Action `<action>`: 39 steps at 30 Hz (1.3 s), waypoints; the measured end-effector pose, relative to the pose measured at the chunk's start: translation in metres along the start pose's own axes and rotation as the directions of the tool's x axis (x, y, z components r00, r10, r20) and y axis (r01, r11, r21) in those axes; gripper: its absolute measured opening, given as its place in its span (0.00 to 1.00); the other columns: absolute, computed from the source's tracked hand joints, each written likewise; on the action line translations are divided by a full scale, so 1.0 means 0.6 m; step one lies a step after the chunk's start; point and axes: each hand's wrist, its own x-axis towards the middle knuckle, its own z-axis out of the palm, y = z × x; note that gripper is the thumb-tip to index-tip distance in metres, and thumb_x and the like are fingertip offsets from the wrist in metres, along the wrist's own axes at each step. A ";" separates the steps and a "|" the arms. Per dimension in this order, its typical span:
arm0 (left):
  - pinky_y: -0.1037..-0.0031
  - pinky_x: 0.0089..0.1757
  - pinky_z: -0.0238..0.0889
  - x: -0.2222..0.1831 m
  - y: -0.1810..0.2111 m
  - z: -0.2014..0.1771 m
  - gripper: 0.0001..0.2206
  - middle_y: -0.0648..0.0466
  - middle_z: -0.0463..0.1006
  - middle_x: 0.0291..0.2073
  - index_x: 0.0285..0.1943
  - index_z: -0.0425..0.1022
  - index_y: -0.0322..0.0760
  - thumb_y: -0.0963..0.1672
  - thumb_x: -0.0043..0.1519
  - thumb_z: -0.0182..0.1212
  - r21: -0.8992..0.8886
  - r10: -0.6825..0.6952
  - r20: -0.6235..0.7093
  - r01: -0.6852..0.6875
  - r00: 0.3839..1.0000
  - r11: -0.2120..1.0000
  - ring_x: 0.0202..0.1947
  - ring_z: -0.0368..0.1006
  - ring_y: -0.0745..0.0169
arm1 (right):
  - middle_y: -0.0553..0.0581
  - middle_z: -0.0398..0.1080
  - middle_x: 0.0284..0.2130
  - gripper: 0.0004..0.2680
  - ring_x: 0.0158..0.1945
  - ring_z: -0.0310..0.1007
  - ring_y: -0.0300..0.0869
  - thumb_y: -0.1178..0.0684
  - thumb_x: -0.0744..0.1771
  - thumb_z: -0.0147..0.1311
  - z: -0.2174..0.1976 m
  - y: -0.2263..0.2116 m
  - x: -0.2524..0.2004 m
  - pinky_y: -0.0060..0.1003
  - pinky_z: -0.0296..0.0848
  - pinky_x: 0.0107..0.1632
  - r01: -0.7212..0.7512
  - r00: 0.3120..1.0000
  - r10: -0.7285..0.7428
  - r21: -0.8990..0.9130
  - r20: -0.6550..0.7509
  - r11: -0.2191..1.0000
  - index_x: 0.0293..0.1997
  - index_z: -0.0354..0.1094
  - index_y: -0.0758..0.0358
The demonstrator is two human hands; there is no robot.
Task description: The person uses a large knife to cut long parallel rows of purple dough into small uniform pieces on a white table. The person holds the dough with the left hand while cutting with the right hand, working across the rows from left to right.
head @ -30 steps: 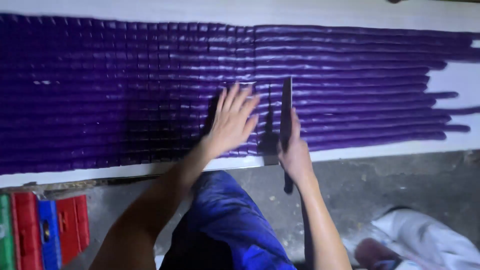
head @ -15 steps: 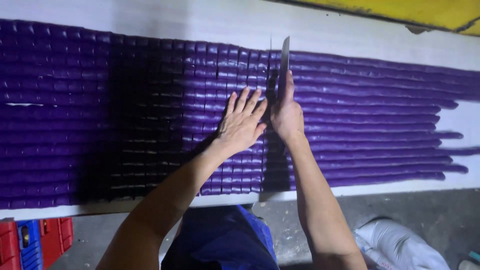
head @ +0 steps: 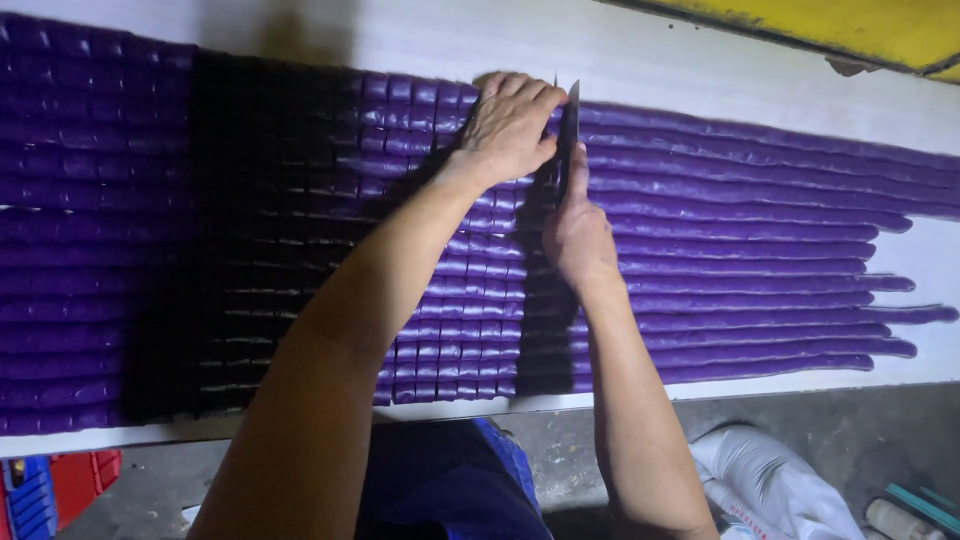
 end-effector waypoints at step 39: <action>0.35 0.68 0.31 -0.287 0.168 -0.007 0.15 0.49 0.71 0.65 0.58 0.77 0.43 0.45 0.62 0.62 -0.073 0.106 -0.015 -0.107 0.994 0.992 0.72 0.52 0.38 | 0.86 0.70 0.44 0.34 0.48 0.72 0.73 0.60 0.66 0.36 0.043 0.084 -0.239 0.59 0.65 0.50 -0.041 0.933 0.071 -0.093 0.354 0.995 0.81 0.16 0.46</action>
